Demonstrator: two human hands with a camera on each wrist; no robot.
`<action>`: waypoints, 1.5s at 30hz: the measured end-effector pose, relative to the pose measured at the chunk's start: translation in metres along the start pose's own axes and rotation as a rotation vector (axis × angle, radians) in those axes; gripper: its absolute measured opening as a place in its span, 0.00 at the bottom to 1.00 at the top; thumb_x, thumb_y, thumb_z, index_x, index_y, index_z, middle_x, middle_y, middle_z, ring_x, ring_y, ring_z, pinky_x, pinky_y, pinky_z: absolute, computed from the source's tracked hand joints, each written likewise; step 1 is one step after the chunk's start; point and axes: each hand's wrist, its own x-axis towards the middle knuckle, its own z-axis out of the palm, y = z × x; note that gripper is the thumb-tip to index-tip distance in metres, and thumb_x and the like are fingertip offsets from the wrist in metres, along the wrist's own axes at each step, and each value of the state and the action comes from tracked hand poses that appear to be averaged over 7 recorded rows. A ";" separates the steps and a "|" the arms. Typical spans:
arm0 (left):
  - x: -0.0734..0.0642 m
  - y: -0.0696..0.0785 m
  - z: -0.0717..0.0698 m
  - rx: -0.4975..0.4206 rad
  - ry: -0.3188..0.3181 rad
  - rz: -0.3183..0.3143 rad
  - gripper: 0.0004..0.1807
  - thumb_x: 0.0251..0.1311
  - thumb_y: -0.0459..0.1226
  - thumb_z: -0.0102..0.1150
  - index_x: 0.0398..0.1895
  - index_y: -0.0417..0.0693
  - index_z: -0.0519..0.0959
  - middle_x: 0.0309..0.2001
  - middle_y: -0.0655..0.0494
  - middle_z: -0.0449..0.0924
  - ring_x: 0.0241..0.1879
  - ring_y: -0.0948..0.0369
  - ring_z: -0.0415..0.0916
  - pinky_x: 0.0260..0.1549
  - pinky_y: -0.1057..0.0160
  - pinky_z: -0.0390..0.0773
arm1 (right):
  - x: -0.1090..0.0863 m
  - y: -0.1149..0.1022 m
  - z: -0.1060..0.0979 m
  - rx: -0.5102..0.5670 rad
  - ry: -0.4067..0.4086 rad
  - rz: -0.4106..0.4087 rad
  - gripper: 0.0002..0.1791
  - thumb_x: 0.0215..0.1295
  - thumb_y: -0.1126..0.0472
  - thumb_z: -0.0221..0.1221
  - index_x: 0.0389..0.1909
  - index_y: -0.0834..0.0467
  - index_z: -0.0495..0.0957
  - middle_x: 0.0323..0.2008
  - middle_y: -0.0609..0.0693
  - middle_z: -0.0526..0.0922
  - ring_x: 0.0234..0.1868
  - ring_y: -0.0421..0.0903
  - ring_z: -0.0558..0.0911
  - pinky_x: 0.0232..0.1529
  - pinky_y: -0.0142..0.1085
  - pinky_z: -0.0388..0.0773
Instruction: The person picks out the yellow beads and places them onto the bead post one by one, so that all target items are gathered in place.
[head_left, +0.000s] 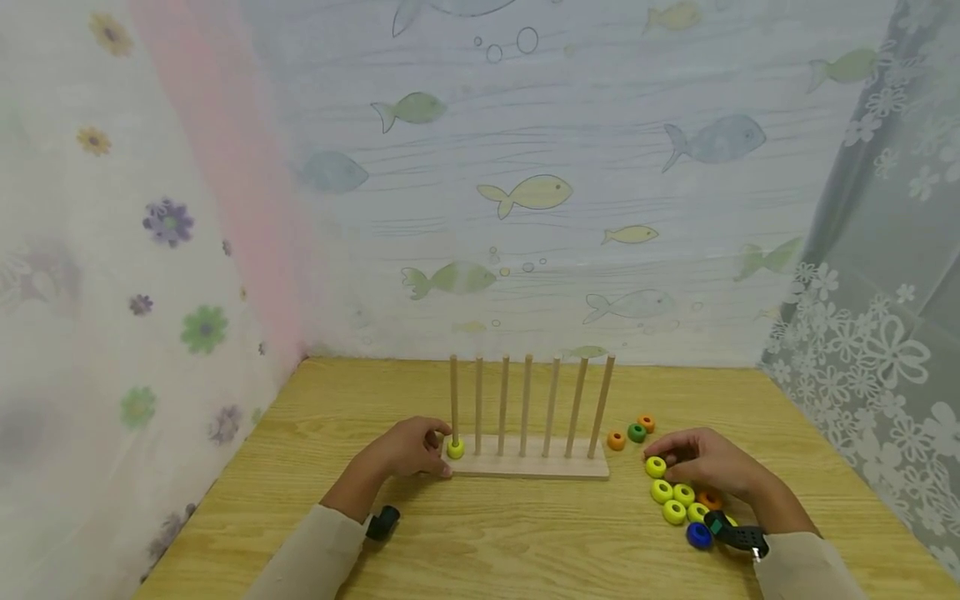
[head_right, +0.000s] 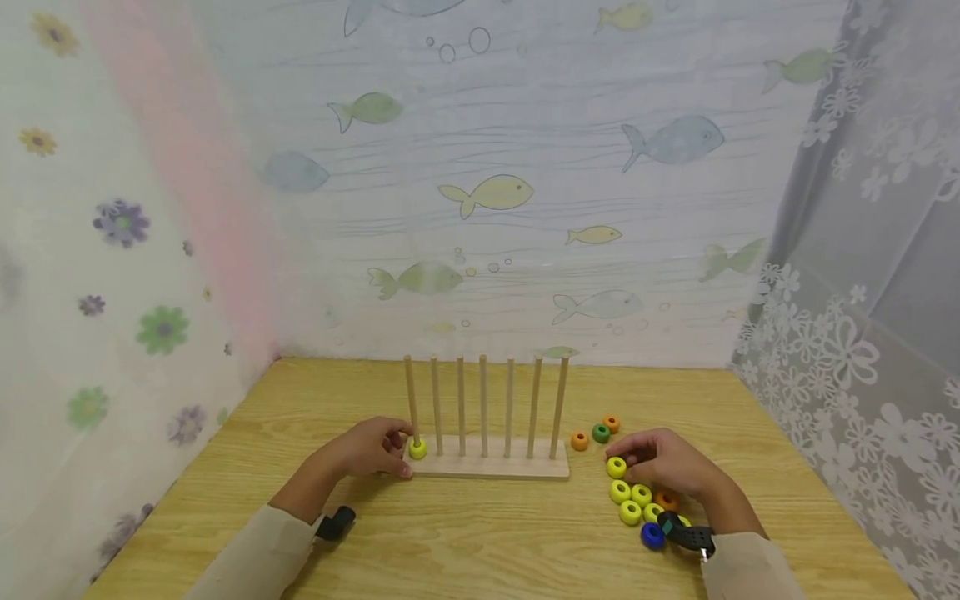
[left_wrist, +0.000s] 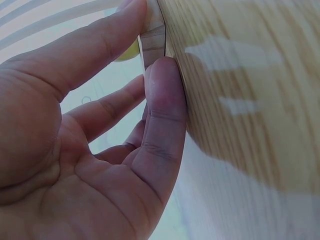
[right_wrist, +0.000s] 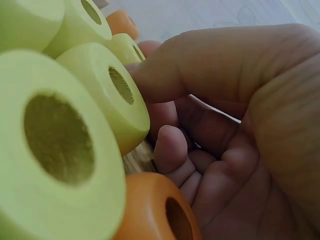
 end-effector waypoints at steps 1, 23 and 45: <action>0.000 0.000 0.000 0.001 0.001 0.001 0.37 0.55 0.40 0.80 0.68 0.46 0.76 0.57 0.47 0.79 0.50 0.56 0.79 0.46 0.51 0.83 | 0.000 -0.001 0.000 0.000 0.005 0.002 0.23 0.70 0.67 0.63 0.63 0.71 0.76 0.48 0.59 0.82 0.41 0.42 0.80 0.41 0.38 0.84; 0.000 0.001 0.001 0.000 0.001 0.017 0.37 0.55 0.39 0.80 0.68 0.45 0.76 0.57 0.48 0.79 0.51 0.56 0.79 0.48 0.50 0.82 | -0.003 -0.002 0.001 0.012 0.037 0.064 0.24 0.70 0.63 0.65 0.64 0.69 0.77 0.44 0.57 0.82 0.39 0.42 0.80 0.40 0.37 0.83; -0.001 0.003 0.000 -0.007 0.009 -0.005 0.36 0.55 0.38 0.79 0.68 0.46 0.76 0.55 0.50 0.79 0.48 0.58 0.78 0.44 0.54 0.82 | 0.003 -0.013 0.004 -0.074 0.134 0.074 0.20 0.67 0.59 0.69 0.55 0.64 0.80 0.43 0.60 0.84 0.38 0.49 0.82 0.38 0.39 0.83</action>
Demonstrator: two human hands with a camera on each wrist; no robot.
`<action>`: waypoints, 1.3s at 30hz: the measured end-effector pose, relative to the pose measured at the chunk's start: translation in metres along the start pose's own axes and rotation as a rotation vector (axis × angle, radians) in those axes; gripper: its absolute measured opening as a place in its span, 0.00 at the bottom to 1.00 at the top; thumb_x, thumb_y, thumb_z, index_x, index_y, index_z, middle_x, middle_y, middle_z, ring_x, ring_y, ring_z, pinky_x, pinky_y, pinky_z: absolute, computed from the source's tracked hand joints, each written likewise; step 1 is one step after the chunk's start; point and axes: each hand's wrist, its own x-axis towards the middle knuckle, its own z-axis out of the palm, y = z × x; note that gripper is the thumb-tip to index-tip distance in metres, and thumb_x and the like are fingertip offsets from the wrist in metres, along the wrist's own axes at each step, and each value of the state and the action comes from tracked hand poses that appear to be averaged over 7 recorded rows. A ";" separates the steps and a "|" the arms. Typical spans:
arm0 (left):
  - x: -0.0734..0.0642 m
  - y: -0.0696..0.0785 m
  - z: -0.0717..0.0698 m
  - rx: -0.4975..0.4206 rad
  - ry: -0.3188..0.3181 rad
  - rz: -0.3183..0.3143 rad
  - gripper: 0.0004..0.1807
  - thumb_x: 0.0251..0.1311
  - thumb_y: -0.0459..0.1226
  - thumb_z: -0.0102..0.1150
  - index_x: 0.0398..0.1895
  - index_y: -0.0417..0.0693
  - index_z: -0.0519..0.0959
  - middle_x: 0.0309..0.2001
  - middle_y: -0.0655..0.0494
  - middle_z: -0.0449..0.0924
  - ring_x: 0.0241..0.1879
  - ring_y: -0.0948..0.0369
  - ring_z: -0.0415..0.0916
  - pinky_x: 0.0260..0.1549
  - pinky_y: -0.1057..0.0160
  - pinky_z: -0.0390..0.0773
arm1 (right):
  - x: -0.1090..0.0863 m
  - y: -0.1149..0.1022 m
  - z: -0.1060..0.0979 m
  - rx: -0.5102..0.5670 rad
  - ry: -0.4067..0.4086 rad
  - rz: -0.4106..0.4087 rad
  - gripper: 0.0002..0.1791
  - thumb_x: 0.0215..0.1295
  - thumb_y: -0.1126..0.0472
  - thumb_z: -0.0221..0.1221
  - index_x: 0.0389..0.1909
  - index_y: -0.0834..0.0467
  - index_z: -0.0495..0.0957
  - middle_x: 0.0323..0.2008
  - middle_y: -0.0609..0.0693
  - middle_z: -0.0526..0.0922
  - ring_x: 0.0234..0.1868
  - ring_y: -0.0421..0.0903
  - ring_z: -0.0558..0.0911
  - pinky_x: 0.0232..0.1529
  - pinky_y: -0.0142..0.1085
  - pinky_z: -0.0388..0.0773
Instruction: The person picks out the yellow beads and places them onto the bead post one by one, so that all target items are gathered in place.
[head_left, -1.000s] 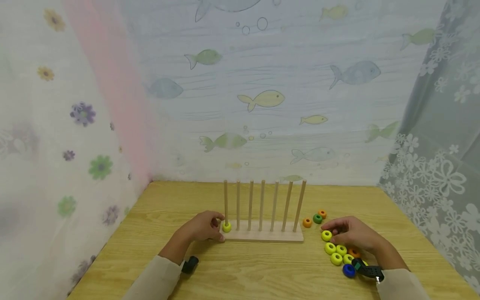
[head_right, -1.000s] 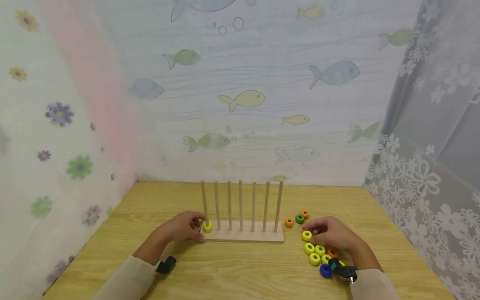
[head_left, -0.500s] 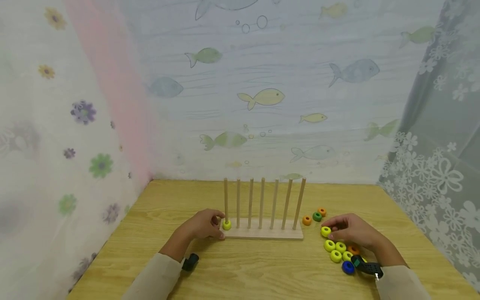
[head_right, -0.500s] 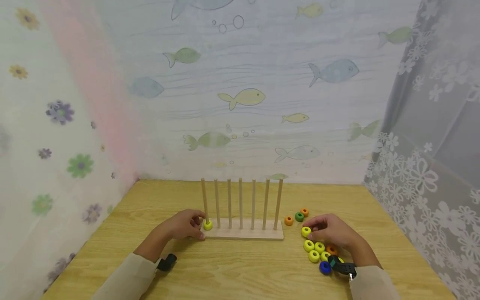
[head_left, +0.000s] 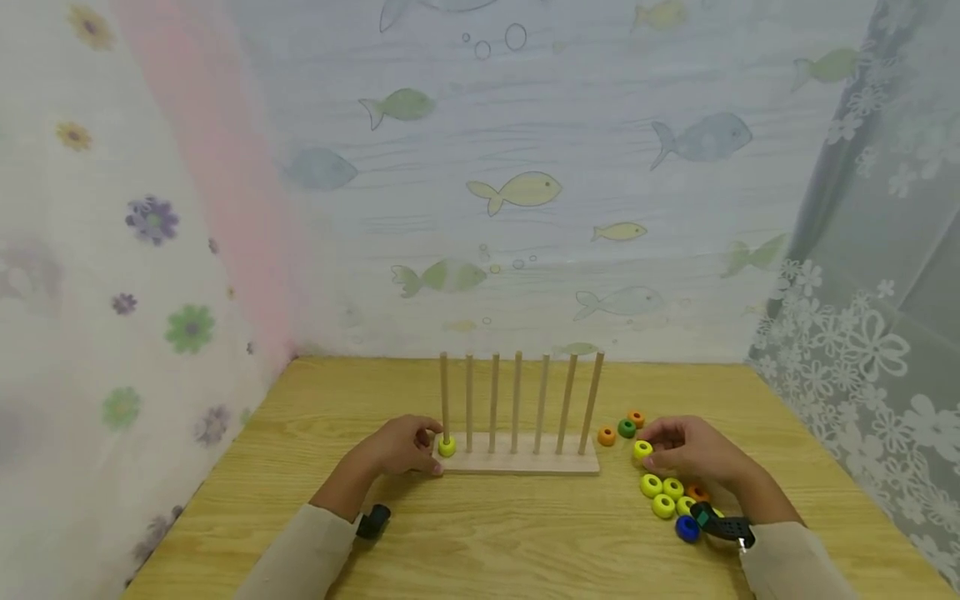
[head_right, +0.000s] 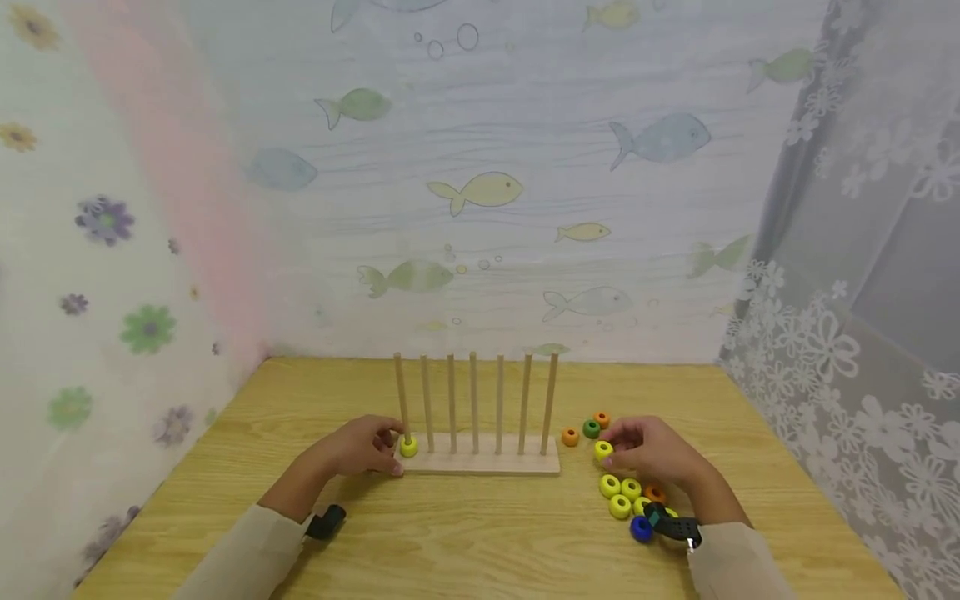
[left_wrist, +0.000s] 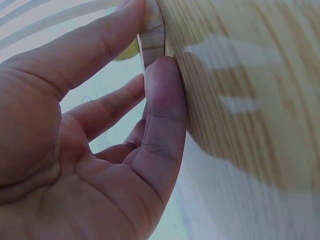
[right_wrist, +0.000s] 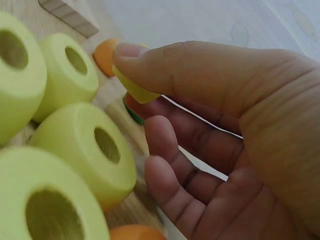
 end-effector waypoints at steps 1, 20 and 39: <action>0.000 0.000 0.000 0.002 0.000 -0.001 0.36 0.55 0.39 0.79 0.68 0.46 0.76 0.56 0.50 0.79 0.50 0.57 0.78 0.45 0.53 0.82 | 0.000 -0.001 0.000 -0.017 0.013 -0.001 0.19 0.67 0.59 0.70 0.54 0.63 0.81 0.43 0.60 0.84 0.38 0.49 0.82 0.37 0.39 0.83; 0.002 -0.001 0.000 0.001 0.002 0.006 0.36 0.54 0.39 0.80 0.67 0.46 0.77 0.55 0.50 0.79 0.49 0.57 0.78 0.45 0.53 0.82 | -0.001 -0.023 -0.002 -0.068 0.089 -0.039 0.20 0.68 0.56 0.69 0.55 0.63 0.80 0.43 0.62 0.84 0.38 0.55 0.84 0.37 0.44 0.86; 0.002 -0.002 0.000 0.003 -0.008 0.001 0.37 0.54 0.40 0.80 0.68 0.47 0.76 0.55 0.50 0.79 0.49 0.58 0.78 0.46 0.52 0.82 | -0.004 -0.054 -0.002 -0.133 0.220 -0.109 0.17 0.68 0.52 0.70 0.52 0.55 0.84 0.40 0.57 0.84 0.36 0.52 0.81 0.34 0.38 0.82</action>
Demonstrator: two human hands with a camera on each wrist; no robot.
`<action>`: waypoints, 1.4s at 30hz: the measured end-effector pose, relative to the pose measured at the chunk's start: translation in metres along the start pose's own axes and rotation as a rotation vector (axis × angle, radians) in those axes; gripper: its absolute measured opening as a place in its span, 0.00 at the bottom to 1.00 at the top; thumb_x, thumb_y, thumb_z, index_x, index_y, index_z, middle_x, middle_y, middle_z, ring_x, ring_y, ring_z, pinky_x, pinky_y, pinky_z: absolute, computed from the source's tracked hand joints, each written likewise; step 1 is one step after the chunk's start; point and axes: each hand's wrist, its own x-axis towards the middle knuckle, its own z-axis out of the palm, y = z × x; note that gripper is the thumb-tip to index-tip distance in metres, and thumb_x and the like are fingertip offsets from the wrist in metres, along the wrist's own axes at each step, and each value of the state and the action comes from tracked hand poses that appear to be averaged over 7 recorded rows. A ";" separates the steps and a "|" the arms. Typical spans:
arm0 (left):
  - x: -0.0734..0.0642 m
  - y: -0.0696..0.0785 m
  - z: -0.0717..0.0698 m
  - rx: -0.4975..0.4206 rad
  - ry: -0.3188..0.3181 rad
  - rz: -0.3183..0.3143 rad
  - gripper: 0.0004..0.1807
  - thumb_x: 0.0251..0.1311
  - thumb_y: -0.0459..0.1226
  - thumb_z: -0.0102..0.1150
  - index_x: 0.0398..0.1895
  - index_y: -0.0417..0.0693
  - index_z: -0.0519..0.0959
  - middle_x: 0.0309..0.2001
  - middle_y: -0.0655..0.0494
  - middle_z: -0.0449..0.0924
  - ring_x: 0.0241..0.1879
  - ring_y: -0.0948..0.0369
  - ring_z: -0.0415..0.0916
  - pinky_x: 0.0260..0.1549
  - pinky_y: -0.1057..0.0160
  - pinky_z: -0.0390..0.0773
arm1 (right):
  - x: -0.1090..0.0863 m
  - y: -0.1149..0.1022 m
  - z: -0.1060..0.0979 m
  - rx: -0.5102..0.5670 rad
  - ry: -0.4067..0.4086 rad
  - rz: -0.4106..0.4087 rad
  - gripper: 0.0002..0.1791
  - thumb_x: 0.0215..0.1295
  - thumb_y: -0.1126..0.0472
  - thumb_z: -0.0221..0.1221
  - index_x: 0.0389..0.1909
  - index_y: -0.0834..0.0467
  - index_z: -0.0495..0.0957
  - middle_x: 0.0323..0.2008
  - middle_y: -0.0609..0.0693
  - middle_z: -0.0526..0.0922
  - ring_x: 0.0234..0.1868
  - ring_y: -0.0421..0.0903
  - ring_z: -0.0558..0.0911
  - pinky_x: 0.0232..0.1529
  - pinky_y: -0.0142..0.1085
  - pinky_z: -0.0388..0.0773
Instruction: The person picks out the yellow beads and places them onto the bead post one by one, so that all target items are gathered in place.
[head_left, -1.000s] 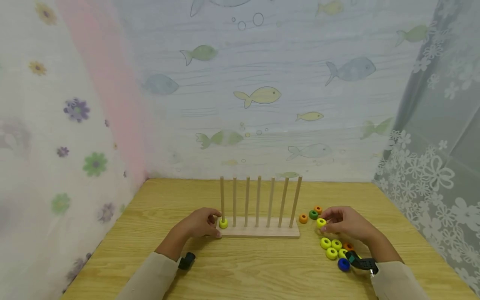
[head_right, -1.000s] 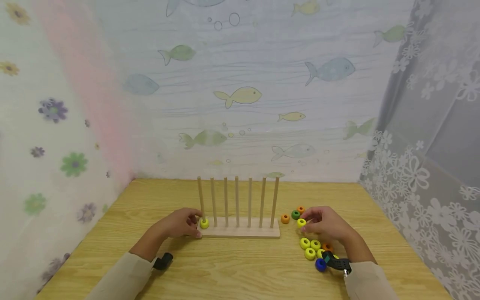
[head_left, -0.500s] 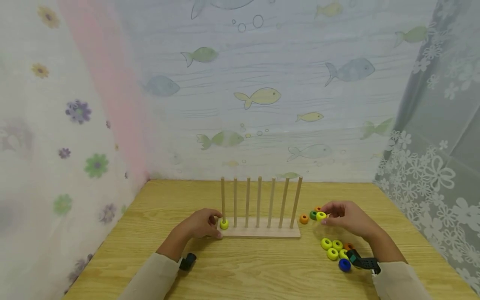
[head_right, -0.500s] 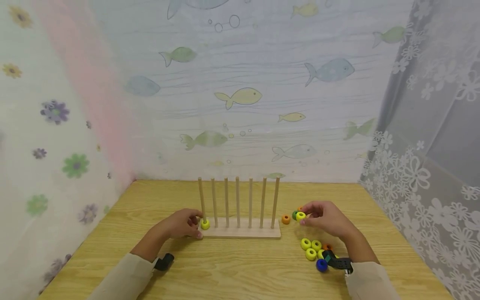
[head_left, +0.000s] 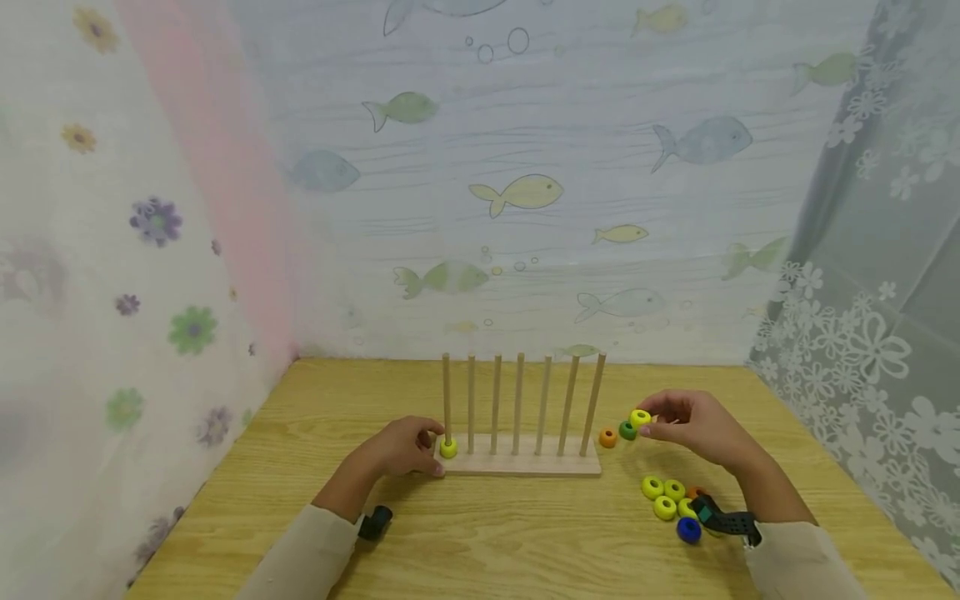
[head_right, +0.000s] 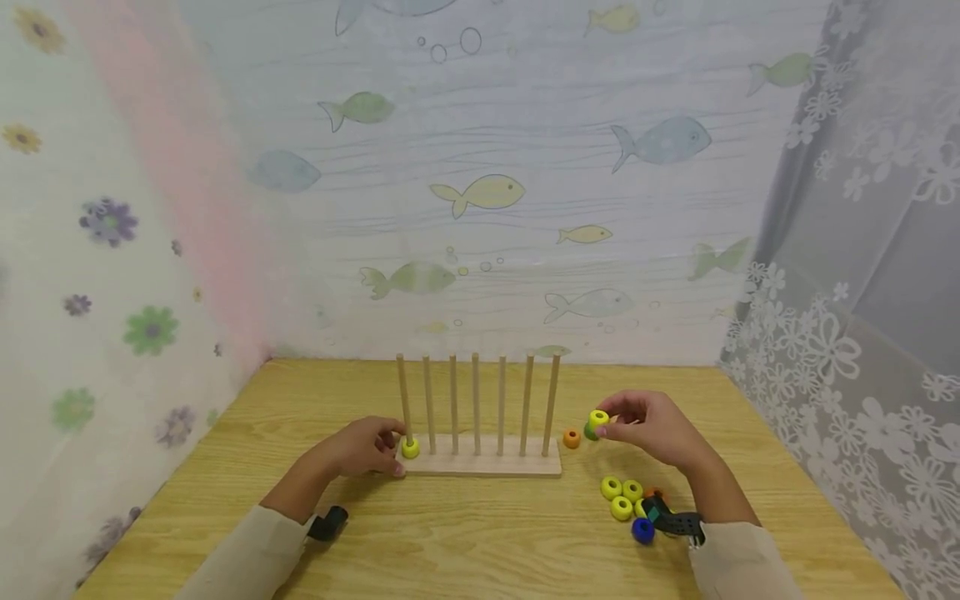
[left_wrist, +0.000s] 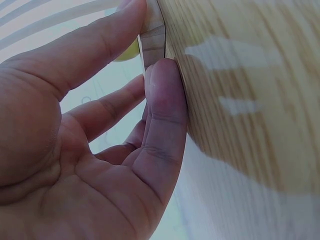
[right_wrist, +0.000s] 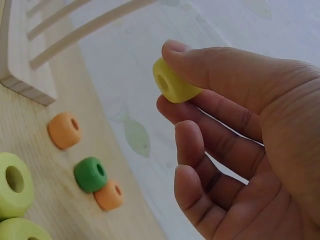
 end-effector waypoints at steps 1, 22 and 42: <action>0.000 0.000 0.000 0.001 0.001 -0.002 0.37 0.54 0.40 0.80 0.68 0.47 0.76 0.55 0.50 0.79 0.49 0.58 0.78 0.46 0.52 0.82 | 0.000 -0.002 -0.001 -0.010 0.006 -0.001 0.17 0.68 0.51 0.70 0.52 0.55 0.84 0.40 0.56 0.84 0.36 0.51 0.82 0.34 0.37 0.82; 0.000 -0.001 0.000 -0.015 -0.004 -0.010 0.38 0.54 0.40 0.80 0.69 0.47 0.76 0.59 0.48 0.78 0.54 0.54 0.79 0.46 0.52 0.83 | 0.015 -0.036 -0.012 -0.092 0.069 -0.055 0.19 0.68 0.48 0.69 0.54 0.51 0.83 0.42 0.53 0.84 0.38 0.48 0.83 0.35 0.38 0.82; 0.000 0.000 0.000 -0.015 -0.003 0.001 0.37 0.54 0.40 0.80 0.69 0.47 0.76 0.57 0.49 0.78 0.52 0.55 0.79 0.45 0.52 0.83 | 0.030 -0.060 -0.009 -0.073 0.109 -0.123 0.16 0.68 0.48 0.69 0.52 0.49 0.84 0.40 0.53 0.84 0.36 0.48 0.83 0.36 0.38 0.83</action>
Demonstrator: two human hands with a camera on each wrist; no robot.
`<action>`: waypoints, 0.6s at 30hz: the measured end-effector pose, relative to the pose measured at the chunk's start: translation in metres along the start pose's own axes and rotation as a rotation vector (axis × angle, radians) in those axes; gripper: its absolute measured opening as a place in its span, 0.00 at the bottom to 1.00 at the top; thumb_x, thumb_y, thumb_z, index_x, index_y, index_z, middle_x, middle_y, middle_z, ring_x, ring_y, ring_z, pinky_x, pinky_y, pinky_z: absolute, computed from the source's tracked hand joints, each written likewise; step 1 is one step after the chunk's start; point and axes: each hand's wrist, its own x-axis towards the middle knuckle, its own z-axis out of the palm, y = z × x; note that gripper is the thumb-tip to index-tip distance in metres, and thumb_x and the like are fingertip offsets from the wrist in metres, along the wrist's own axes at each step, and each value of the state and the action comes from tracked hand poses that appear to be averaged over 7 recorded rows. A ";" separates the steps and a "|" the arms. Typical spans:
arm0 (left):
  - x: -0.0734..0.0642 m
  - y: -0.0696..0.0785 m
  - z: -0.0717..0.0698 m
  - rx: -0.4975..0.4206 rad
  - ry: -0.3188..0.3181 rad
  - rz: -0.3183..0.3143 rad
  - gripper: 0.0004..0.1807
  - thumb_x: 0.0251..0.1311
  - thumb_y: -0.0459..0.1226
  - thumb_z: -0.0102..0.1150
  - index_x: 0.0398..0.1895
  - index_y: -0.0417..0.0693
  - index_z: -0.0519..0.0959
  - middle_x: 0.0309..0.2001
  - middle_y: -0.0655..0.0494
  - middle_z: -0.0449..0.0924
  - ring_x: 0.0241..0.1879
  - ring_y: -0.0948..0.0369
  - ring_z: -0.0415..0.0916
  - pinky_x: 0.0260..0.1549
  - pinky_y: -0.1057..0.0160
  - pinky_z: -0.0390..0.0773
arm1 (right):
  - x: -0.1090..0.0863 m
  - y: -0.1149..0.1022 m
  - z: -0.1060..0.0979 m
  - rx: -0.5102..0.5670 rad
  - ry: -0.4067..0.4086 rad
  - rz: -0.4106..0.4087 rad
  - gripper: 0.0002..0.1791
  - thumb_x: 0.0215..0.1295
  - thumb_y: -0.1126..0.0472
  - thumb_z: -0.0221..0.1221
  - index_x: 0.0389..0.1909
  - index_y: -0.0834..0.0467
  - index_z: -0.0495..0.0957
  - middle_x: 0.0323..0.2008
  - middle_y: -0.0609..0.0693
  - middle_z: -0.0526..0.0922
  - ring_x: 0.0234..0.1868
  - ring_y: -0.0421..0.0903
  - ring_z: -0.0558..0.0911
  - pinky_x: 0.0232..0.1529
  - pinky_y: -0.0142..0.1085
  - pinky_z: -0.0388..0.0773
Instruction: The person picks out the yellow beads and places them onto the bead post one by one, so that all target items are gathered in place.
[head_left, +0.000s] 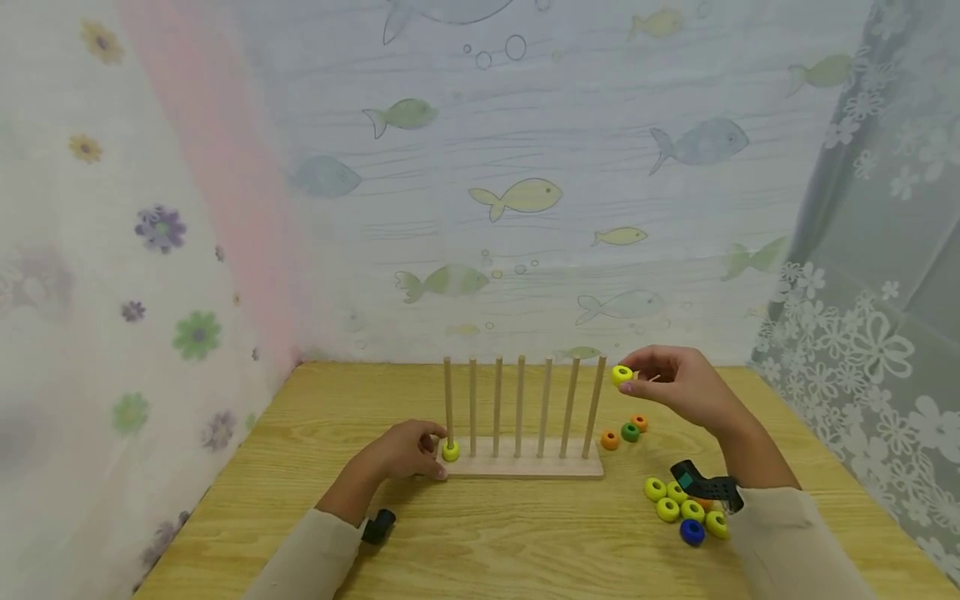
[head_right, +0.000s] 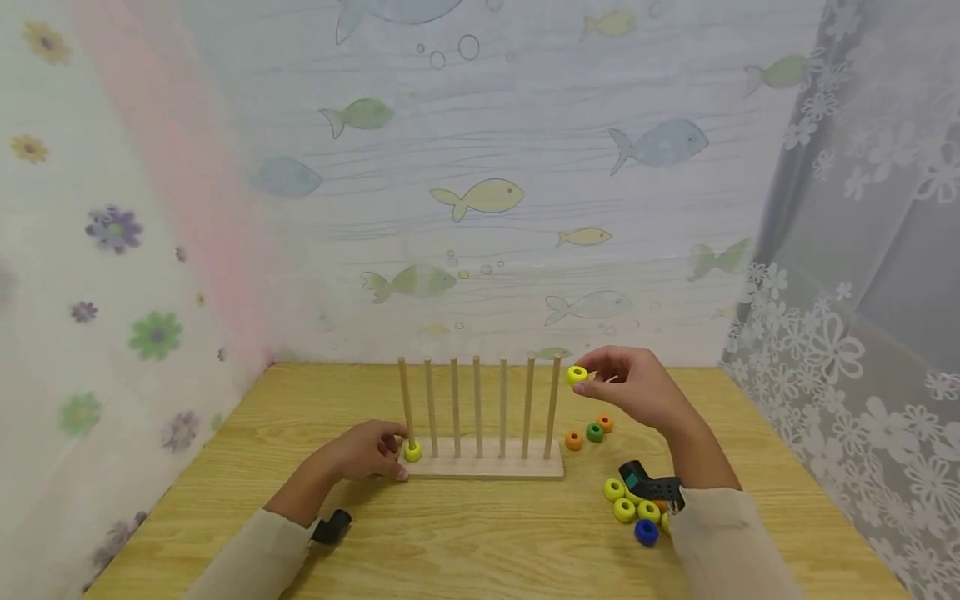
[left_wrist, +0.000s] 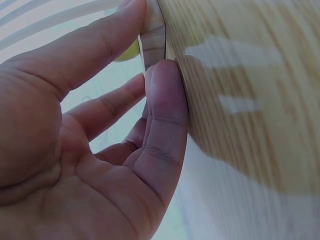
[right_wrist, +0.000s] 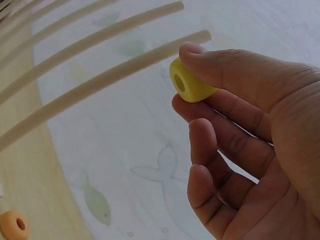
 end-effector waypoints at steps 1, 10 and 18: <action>0.000 0.000 0.000 0.004 0.000 0.002 0.37 0.54 0.40 0.80 0.68 0.47 0.76 0.56 0.49 0.78 0.52 0.55 0.79 0.45 0.53 0.83 | 0.001 -0.002 0.000 -0.002 0.004 -0.002 0.16 0.68 0.48 0.69 0.52 0.49 0.84 0.40 0.53 0.84 0.36 0.49 0.83 0.36 0.38 0.83; -0.003 0.000 -0.003 0.011 0.011 0.004 0.38 0.53 0.40 0.81 0.68 0.47 0.76 0.52 0.51 0.79 0.46 0.57 0.77 0.41 0.54 0.81 | 0.010 -0.017 0.000 -0.005 0.040 -0.036 0.15 0.68 0.48 0.69 0.52 0.47 0.84 0.38 0.53 0.83 0.34 0.50 0.82 0.33 0.38 0.80; -0.001 -0.002 0.000 0.006 -0.005 0.015 0.37 0.55 0.40 0.80 0.69 0.48 0.76 0.58 0.48 0.79 0.54 0.54 0.79 0.48 0.50 0.83 | 0.012 -0.027 -0.003 -0.022 0.083 -0.041 0.16 0.67 0.49 0.70 0.52 0.49 0.85 0.38 0.53 0.83 0.35 0.54 0.83 0.35 0.38 0.81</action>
